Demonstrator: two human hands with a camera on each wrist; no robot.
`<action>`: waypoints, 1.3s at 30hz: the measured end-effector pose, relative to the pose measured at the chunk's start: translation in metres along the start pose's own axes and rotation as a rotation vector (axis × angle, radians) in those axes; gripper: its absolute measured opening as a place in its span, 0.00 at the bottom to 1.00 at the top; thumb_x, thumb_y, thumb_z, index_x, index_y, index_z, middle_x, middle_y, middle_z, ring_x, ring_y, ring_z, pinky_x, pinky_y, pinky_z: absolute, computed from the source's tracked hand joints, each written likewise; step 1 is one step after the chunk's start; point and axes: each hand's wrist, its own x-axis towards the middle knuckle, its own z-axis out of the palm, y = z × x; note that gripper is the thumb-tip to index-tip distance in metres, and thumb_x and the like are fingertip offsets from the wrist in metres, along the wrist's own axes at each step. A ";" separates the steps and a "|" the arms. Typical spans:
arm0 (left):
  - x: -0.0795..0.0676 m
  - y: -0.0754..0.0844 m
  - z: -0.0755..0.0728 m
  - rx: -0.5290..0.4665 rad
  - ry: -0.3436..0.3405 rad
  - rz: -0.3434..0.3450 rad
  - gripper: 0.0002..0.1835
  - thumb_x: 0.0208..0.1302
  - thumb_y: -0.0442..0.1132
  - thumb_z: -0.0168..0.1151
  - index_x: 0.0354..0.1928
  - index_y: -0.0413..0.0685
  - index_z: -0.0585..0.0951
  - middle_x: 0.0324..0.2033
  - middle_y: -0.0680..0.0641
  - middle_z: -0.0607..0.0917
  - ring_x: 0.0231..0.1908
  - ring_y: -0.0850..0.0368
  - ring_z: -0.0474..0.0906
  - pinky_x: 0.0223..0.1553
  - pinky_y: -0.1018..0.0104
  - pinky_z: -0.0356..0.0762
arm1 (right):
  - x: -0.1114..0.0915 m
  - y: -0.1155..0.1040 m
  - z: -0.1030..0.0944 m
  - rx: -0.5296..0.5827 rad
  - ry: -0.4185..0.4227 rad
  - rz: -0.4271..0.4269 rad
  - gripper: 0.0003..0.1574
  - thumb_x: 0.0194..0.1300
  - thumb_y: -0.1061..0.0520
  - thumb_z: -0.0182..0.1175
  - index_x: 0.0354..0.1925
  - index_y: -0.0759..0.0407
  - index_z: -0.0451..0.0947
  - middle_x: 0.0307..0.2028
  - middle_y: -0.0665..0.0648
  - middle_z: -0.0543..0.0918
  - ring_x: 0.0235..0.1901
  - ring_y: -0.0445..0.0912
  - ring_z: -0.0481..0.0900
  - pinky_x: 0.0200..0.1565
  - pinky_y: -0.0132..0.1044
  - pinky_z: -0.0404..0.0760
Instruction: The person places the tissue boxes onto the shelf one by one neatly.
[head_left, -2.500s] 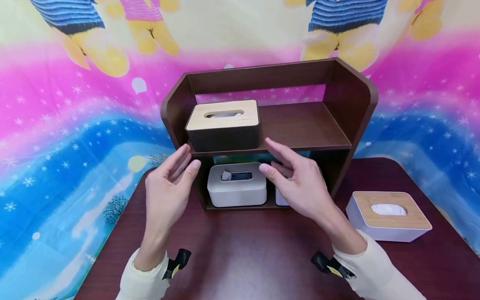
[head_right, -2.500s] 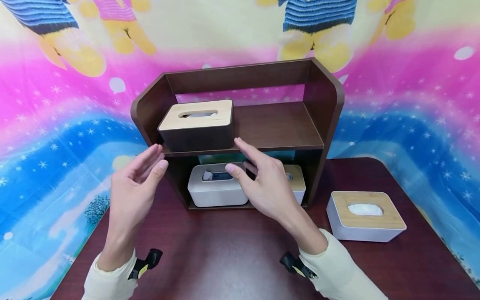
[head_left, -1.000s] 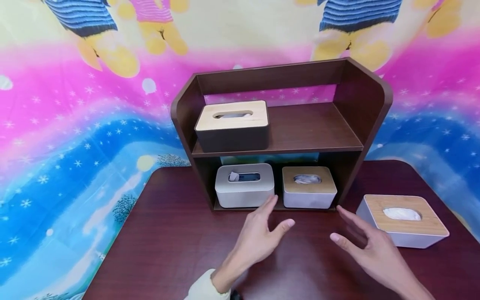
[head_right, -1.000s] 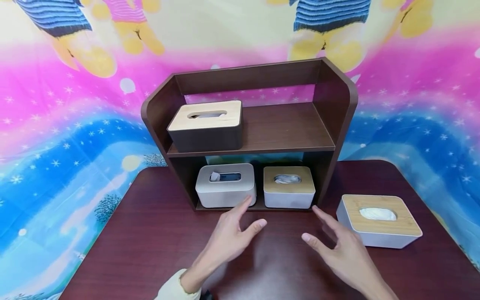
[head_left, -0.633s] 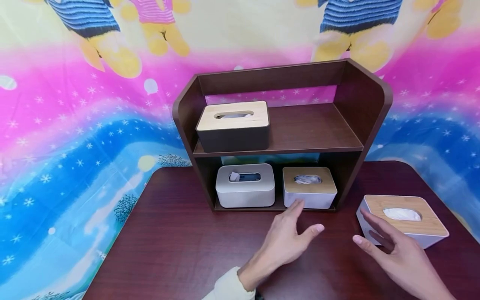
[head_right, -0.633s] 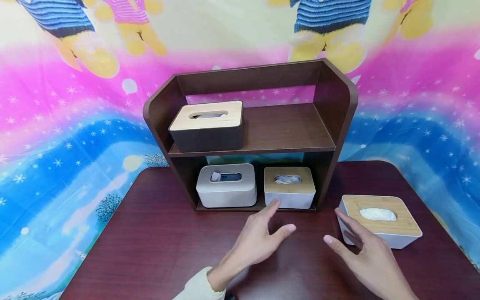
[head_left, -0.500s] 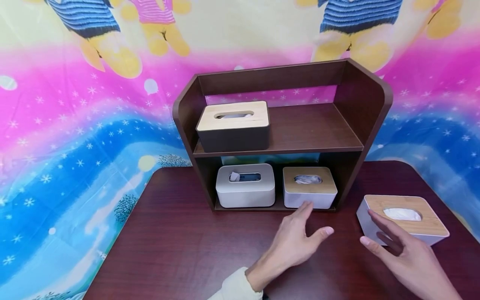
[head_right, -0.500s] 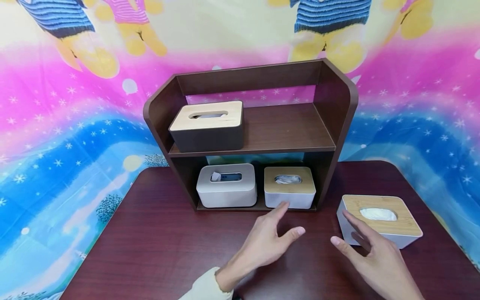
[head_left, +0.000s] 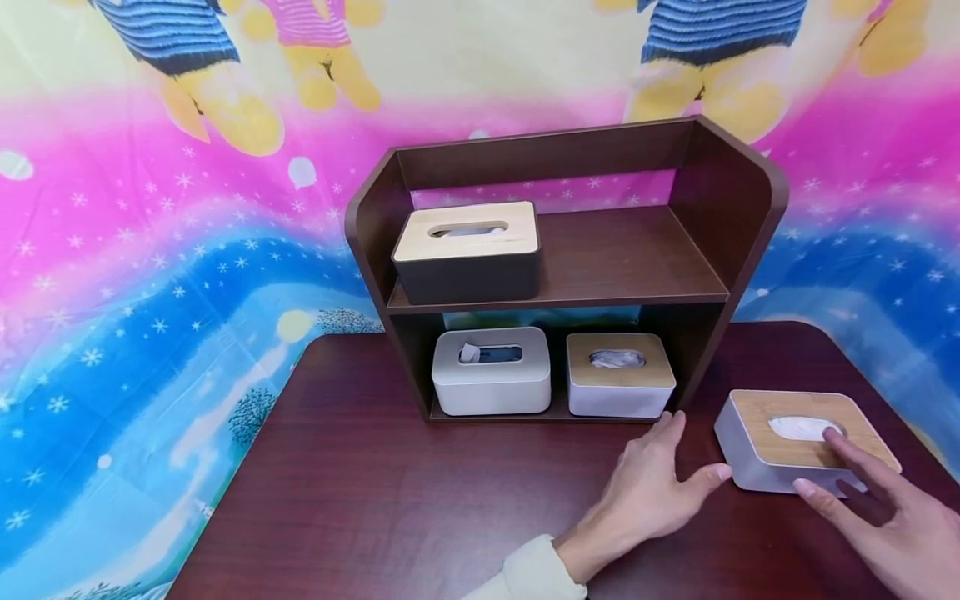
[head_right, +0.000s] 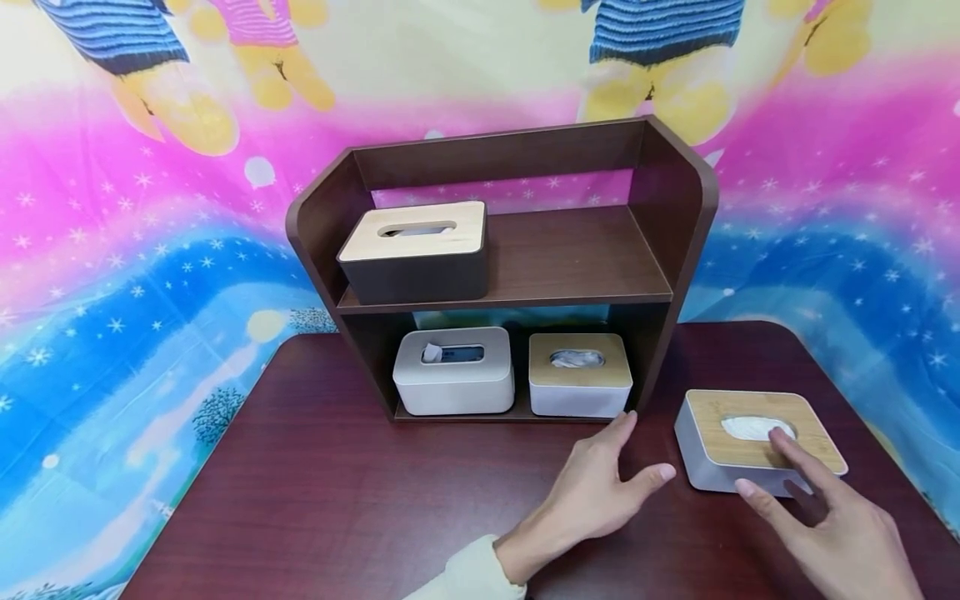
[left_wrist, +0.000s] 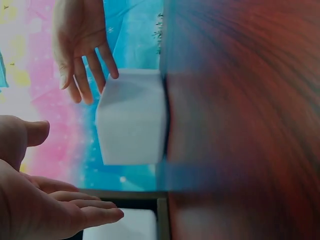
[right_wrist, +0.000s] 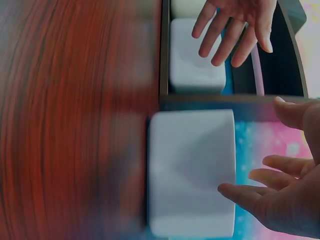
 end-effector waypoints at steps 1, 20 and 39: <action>0.002 0.001 0.004 -0.002 0.003 0.003 0.42 0.73 0.67 0.63 0.81 0.55 0.70 0.79 0.52 0.71 0.74 0.57 0.75 0.70 0.66 0.78 | 0.000 0.003 0.001 0.031 0.024 -0.015 0.51 0.76 0.49 0.69 0.85 0.57 0.56 0.78 0.76 0.63 0.65 0.10 0.56 0.42 0.01 0.61; 0.026 0.020 0.057 -0.035 -0.020 -0.048 0.53 0.67 0.69 0.67 0.86 0.58 0.58 0.83 0.54 0.62 0.74 0.58 0.74 0.65 0.67 0.80 | 0.019 0.054 0.000 0.177 0.081 0.042 0.52 0.78 0.65 0.62 0.86 0.64 0.44 0.85 0.70 0.46 0.86 0.53 0.44 0.65 0.10 0.44; 0.036 0.031 0.070 -0.035 -0.026 -0.102 0.40 0.70 0.61 0.70 0.79 0.59 0.71 0.69 0.60 0.82 0.60 0.69 0.82 0.56 0.74 0.83 | 0.047 0.073 -0.009 0.015 -0.107 0.080 0.56 0.80 0.54 0.62 0.82 0.78 0.39 0.67 0.96 0.59 0.61 0.85 0.63 0.26 0.10 0.71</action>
